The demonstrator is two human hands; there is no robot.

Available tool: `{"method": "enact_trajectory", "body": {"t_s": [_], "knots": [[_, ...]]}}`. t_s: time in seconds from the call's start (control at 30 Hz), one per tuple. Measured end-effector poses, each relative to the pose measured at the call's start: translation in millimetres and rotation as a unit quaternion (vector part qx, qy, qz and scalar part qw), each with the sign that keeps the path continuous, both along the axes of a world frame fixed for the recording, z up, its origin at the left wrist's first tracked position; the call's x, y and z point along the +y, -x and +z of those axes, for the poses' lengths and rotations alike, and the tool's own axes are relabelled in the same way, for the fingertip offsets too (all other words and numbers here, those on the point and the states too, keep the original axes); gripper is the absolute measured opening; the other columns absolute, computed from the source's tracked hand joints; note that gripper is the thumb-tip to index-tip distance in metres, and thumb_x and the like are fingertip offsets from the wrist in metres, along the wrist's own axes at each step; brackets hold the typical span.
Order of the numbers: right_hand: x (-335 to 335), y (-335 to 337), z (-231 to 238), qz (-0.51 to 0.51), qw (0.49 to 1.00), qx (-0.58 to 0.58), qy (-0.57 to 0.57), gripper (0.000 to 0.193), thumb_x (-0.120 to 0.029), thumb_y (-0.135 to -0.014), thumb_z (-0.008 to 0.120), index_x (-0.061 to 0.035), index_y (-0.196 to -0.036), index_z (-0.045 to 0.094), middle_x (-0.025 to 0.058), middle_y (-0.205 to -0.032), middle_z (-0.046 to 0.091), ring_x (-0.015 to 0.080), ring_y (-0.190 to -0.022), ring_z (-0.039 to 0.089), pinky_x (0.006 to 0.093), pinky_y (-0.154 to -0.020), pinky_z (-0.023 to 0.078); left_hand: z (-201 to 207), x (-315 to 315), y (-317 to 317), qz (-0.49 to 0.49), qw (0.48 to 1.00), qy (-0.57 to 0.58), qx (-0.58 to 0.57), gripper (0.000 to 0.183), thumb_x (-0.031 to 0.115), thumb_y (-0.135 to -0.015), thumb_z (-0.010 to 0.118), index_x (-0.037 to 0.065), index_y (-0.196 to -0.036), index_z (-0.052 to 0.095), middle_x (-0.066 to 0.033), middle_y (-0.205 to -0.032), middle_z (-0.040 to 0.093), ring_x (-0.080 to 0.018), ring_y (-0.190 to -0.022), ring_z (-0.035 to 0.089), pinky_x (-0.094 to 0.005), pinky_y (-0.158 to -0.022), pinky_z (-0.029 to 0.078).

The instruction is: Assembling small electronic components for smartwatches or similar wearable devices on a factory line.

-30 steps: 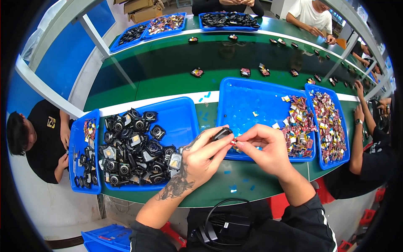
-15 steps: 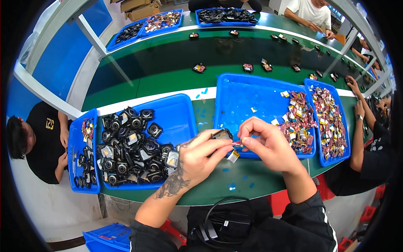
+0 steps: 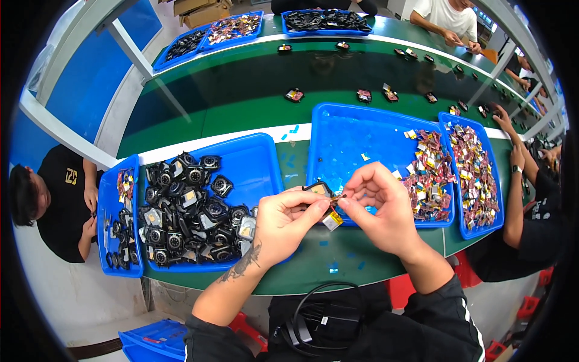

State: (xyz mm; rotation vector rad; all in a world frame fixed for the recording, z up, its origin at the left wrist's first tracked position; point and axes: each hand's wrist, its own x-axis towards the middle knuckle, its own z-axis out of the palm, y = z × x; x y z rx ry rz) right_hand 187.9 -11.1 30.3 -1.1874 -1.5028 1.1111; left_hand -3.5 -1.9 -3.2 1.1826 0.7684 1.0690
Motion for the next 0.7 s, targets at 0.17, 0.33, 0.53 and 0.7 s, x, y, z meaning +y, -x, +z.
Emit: {"method": "enact_trajectory", "body": {"t_s": [0.17,0.33,0.53,0.7], "knots": [[2,4,-7,-0.016,0.998,0.056,0.003,0.024,0.002,-0.085,0.069,-0.0028,-0.099,0.05,0.0041,-0.09,0.062,0.0066,-0.079,0.061,0.0193,-0.067,0.048,7,-1,-3,0.0,1.0,0.005,-0.023,0.037,-0.004,-0.09,0.061,-0.003,-0.127,0.058,-0.013,-0.125,0.059,-0.0148,-0.103,0.063,-0.0277,-0.091,0.054],[-3,11,-13,-0.036,0.996,0.078,-0.032,0.024,0.004,-0.085,0.069,-0.0028,-0.096,0.049,0.0062,-0.09,0.062,0.0066,-0.078,0.06,0.0204,-0.067,0.049,4,-3,-2,-0.001,0.999,-0.039,-0.014,0.039,-0.006,-0.09,0.059,-0.002,-0.129,0.057,-0.0143,-0.129,0.057,-0.0187,-0.112,0.061,-0.0303,-0.094,0.053],[-3,14,-22,-0.065,0.984,-0.009,-0.167,0.022,0.005,-0.084,0.07,-0.001,-0.092,0.05,0.0085,-0.088,0.063,0.0086,-0.071,0.06,0.0222,-0.06,0.049,5,-3,-3,-0.003,0.999,-0.032,-0.032,0.036,-0.006,-0.091,0.059,-0.002,-0.126,0.058,-0.0142,-0.127,0.058,-0.0193,-0.112,0.061,-0.0306,-0.094,0.053],[0,19,-18,-0.069,0.988,-0.028,-0.132,0.025,0.004,-0.083,0.07,0.0002,-0.1,0.053,0.0076,-0.092,0.063,0.0099,-0.077,0.061,0.0222,-0.061,0.051,2,-6,-7,0.038,0.996,-0.059,-0.049,0.028,-0.005,-0.092,0.058,-0.003,-0.121,0.057,-0.0121,-0.115,0.062,-0.0157,-0.107,0.063,-0.0271,-0.088,0.054]]}}
